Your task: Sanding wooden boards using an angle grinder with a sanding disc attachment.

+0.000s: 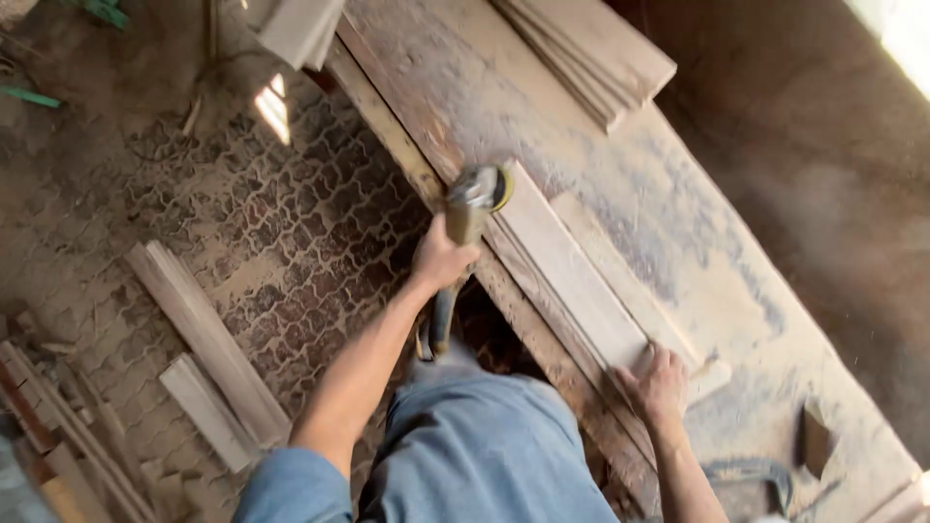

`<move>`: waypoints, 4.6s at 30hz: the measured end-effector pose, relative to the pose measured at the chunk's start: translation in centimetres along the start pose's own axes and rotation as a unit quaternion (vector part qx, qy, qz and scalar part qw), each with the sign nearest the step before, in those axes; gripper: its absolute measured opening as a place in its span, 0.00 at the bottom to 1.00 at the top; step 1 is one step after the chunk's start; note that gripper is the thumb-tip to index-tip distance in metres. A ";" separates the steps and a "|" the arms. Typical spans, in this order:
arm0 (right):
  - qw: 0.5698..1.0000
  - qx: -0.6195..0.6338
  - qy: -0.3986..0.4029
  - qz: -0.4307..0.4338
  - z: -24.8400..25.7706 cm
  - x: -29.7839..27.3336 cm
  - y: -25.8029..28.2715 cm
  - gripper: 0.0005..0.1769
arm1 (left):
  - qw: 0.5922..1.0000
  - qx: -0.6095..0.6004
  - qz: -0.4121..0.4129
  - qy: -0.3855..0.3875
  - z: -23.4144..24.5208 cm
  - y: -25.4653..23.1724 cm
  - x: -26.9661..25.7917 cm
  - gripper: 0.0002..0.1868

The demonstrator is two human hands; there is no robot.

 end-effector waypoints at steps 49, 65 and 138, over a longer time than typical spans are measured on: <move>0.984 0.137 0.051 0.100 11.9 35.2 69.4 0.33 | 0.854 -0.388 -0.088 -0.336 39.8 14.7 2.1 0.31; 0.957 -0.262 -0.048 0.112 13.4 43.0 48.1 0.44 | 0.902 -0.340 -0.048 -0.264 42.1 8.5 8.6 0.19; 0.438 0.860 0.068 -0.253 -0.2 -1.7 35.4 0.25 | 0.920 0.159 0.012 0.358 -1.3 -4.0 -3.6 0.61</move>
Point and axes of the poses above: each hand's wrist, its own x-axis towards the middle knuckle, its own z-axis out of the back of the hand, y = z × x, the point moved 1 cm from there along x, towards the middle knuckle, and after that the axes turned 9 degrees about -z, right-handed, at the moved point
